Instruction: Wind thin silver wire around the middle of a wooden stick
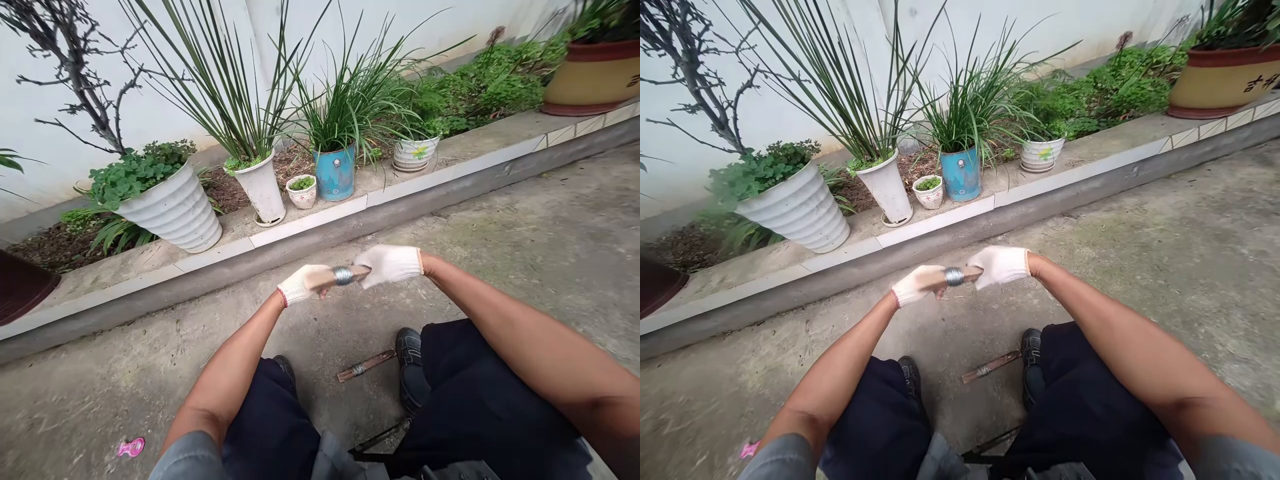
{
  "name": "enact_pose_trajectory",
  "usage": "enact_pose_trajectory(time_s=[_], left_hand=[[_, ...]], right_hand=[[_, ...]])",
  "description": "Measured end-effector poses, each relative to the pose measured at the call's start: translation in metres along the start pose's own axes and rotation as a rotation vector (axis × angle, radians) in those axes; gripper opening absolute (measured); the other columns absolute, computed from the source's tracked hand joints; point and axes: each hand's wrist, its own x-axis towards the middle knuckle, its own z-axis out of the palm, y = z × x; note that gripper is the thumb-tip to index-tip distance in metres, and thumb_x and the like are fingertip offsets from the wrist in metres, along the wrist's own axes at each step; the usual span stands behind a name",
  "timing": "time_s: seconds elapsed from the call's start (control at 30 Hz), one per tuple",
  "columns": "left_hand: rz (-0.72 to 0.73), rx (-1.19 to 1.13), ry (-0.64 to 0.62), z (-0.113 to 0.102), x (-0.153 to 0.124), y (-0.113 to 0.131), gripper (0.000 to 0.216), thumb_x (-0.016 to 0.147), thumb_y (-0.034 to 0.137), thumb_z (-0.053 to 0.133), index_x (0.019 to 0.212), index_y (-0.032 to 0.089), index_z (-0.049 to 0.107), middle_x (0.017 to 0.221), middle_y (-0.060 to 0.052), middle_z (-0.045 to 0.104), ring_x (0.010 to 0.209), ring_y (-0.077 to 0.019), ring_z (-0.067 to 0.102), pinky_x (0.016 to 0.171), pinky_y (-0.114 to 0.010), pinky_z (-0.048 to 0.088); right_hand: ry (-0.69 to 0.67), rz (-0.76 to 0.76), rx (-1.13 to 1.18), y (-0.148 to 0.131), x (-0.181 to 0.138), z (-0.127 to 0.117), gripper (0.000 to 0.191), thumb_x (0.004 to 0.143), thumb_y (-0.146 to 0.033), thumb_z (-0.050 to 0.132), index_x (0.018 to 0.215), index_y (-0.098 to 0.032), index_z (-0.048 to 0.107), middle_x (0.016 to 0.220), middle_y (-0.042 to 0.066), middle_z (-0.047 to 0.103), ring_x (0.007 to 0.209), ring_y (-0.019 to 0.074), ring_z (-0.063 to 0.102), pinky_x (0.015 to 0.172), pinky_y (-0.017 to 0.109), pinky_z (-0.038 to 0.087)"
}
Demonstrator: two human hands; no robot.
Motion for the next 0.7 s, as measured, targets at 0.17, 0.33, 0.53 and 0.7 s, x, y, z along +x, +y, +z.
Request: enact_pose_trajectory(time_s=[0.17,0.33,0.53,0.7], left_hand=[[-0.051,-0.054,0.028,0.013,-0.004,0.011,0.038,0.102,0.051,0.049,0.099,0.017,0.066,0.075,0.000,0.064,0.062,-0.0145,0.064,0.066,-0.027,0.053],[-0.046,0.096,-0.045,0.021,-0.006,0.012,0.035,0.101,0.048,0.050,0.099,0.019,0.067,0.071,0.003,0.065,0.062,-0.0144,0.065,0.069,-0.026,0.049],[-0.073,0.254,0.010,0.011,-0.008,0.014,0.037,0.102,0.049,0.047,0.091,0.020,0.068,0.069,0.003,0.061,0.060,-0.0145,0.061,0.064,-0.026,0.044],[-0.071,0.321,0.034,-0.001,-0.011,0.016,0.038,0.102,0.048,0.048,0.097,0.020,0.073,0.066,0.004,0.062,0.061,-0.0149,0.059,0.065,-0.026,0.042]], right_hand=[[0.253,0.212,0.249,-0.008,0.009,-0.010,0.030,0.090,-0.044,0.066,0.103,-0.018,0.065,0.083,0.003,0.072,0.070,0.0158,0.066,0.064,0.023,0.043],[0.368,0.459,-0.226,-0.002,0.022,-0.008,0.029,0.094,-0.030,0.063,0.118,-0.016,0.072,0.099,0.016,0.076,0.091,0.0285,0.073,0.078,0.032,0.048],[0.037,0.324,-0.577,-0.007,0.018,0.004,0.028,0.086,-0.009,0.061,0.106,-0.007,0.082,0.100,0.025,0.076,0.098,0.0356,0.073,0.082,0.040,0.048],[-0.190,-0.003,-0.452,-0.005,0.002,0.015,0.025,0.073,-0.011,0.066,0.093,-0.017,0.079,0.083,0.009,0.073,0.073,0.0217,0.065,0.068,0.030,0.040]])
